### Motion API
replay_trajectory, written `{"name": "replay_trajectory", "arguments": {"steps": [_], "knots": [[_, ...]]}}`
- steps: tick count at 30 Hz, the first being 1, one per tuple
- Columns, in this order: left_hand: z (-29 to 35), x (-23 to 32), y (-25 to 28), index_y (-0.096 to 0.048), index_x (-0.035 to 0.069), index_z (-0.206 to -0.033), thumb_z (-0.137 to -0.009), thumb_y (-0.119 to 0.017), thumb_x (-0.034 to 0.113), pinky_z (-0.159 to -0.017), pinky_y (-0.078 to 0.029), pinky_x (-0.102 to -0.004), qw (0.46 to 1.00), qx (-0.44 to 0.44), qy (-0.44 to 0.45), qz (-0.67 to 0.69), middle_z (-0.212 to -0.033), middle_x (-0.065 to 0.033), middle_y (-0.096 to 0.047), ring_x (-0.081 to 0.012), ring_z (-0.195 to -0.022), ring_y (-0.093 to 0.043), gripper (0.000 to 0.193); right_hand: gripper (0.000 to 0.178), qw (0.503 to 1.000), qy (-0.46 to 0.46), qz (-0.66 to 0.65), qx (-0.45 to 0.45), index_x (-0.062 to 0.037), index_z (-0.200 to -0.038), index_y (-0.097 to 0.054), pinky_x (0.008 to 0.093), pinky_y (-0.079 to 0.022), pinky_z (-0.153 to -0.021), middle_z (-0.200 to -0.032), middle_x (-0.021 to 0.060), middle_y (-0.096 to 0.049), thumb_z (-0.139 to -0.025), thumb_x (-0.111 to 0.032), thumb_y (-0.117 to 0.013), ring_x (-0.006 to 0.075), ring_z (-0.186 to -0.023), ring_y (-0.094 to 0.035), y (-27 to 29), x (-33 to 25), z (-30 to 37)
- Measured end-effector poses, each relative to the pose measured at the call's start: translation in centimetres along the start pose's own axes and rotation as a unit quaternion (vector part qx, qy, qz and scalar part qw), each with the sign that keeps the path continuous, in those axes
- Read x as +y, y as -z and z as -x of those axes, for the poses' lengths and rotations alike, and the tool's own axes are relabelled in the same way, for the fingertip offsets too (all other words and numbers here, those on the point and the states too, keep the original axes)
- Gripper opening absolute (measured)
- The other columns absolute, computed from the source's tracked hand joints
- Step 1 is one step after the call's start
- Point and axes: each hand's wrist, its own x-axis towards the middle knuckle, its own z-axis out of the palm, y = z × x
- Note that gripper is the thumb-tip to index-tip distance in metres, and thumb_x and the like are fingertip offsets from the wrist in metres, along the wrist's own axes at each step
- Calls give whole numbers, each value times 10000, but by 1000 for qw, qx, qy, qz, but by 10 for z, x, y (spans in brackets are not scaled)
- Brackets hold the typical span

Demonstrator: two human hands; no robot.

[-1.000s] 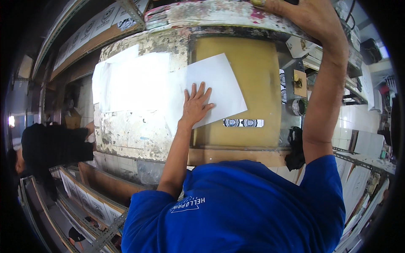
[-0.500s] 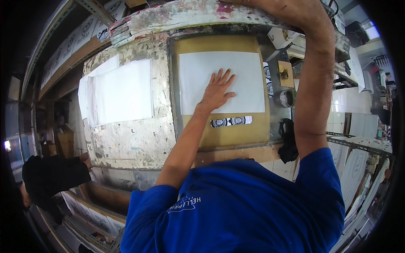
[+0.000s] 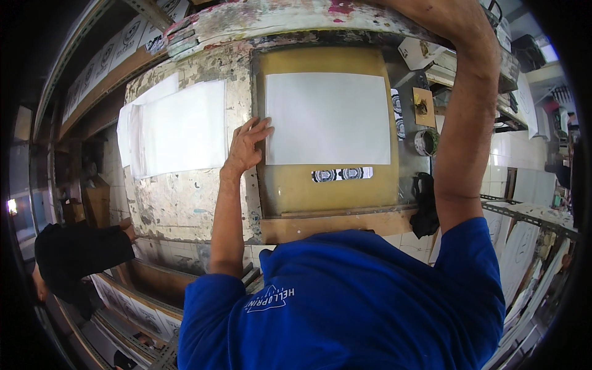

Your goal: The person performs a series of screen prints by lowering a yellow screen onto a white sheet, pulling a squeegee across the surface, and then lifting the screen to reveal the printed logo. The person repeats this process several times, placing new sheets on the table and handing the finished prints to another person.

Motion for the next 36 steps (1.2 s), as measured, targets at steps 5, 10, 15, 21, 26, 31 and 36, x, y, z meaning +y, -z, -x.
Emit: {"name": "replay_trajectory", "arguments": {"steps": [5,10,15,21,26,31,36], "knots": [[1,3,4,-746,131,-1216,-787,-704,-27,-1174,-355,-479,999,12,-28,32,-1499,1,-569,-292,-1436,-435,459,624,998,-32,-28,-36,22,-1093,-774,375,-563,-794,-962,188,-777,-777,-510,-857,279,-848,-722,6,-12,0],[2,1,-1,-787,121,-1022,-784,-682,-43,-1130,-406,-469,987,112,-117,3,-1239,-25,-723,-269,-1293,-575,308,627,998,-40,-16,-41,22,-1095,-773,371,-565,-794,-961,184,-778,-772,-508,-864,281,-845,-722,6,-14,-1],[-2,74,47,-748,61,-939,-763,-649,-101,-830,-581,-410,953,217,-188,94,-969,-76,-765,-285,-889,-734,259,603,997,-6,-69,-22,18,-1095,-775,357,-571,-788,-951,172,-780,-787,-493,-862,262,-837,-725,4,-7,2],[-9,83,98,-705,-27,-984,-930,-628,-52,-627,-509,-247,869,294,64,392,-867,-68,-728,-96,-709,-634,97,611,996,-18,-69,-46,18,-1109,-771,356,-569,-788,-961,165,-780,-792,-497,-858,250,-843,-720,11,-23,2],[-17,-8,67,-716,-38,-985,-951,-645,-1,-690,-469,-225,803,277,220,480,-849,1,-700,-60,-739,-577,87,634,998,-22,-48,-33,19,-1106,-772,380,-565,-792,-956,174,-777,-780,-517,-860,266,-845,-715,5,-4,-2],[7,-54,41,-720,-3,-1124,-932,-690,91,-763,-516,-344,874,253,330,250,-937,-114,-733,-203,-784,-669,216,632,999,-35,-4,-36,21,-1102,-772,383,-561,-804,-976,182,-774,-781,-516,-860,269,-878,-713,8,-10,-2],[30,-22,42,-569,96,-1432,-801,-844,207,-1079,-473,-431,945,257,175,103,-1505,-143,-538,-318,-1266,-598,697,632,1000,-13,-11,-24,31,-1101,-769,388,-569,-821,-978,189,-774,-785,-510,-858,270,-879,-719,1,1,0]]}}
